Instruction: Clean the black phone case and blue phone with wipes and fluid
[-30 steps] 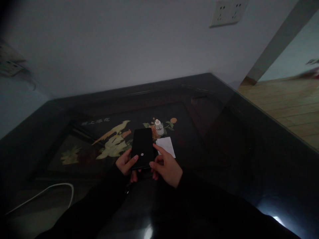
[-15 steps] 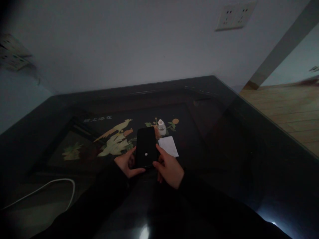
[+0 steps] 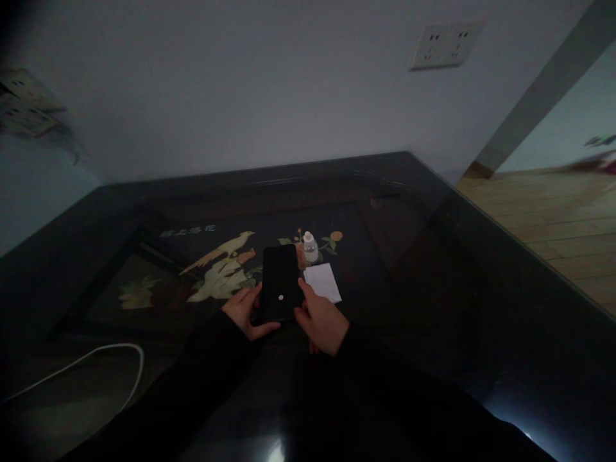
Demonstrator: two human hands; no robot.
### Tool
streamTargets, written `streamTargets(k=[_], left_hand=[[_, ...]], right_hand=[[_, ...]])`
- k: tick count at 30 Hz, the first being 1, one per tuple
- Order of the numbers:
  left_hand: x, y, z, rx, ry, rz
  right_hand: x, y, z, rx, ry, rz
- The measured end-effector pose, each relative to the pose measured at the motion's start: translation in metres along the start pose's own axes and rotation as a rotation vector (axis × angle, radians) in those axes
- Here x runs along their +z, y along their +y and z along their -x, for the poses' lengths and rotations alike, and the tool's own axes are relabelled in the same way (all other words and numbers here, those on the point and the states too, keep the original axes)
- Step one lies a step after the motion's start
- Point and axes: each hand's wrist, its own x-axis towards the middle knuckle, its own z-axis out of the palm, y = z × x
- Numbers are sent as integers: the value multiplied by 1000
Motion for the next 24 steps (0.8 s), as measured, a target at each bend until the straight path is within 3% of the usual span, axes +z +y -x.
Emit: streamTargets(k=[4, 9, 11, 17, 24], left_hand=[[-3, 6, 4, -4, 9, -39], [-9, 10, 15, -30, 101, -195], [-9, 9, 17, -27, 171, -222], [2, -2, 15, 76, 301, -194], [6, -5, 14, 139, 309, -217]], right_hand=[[-13, -4, 5, -53, 3, 71], [-48, 15, 6, -347, 358, 437], [-55, 28, 2, -409, 373, 528], [-38, 46, -6, -468, 368, 878], [-28, 41, -10, -460, 384, 921]])
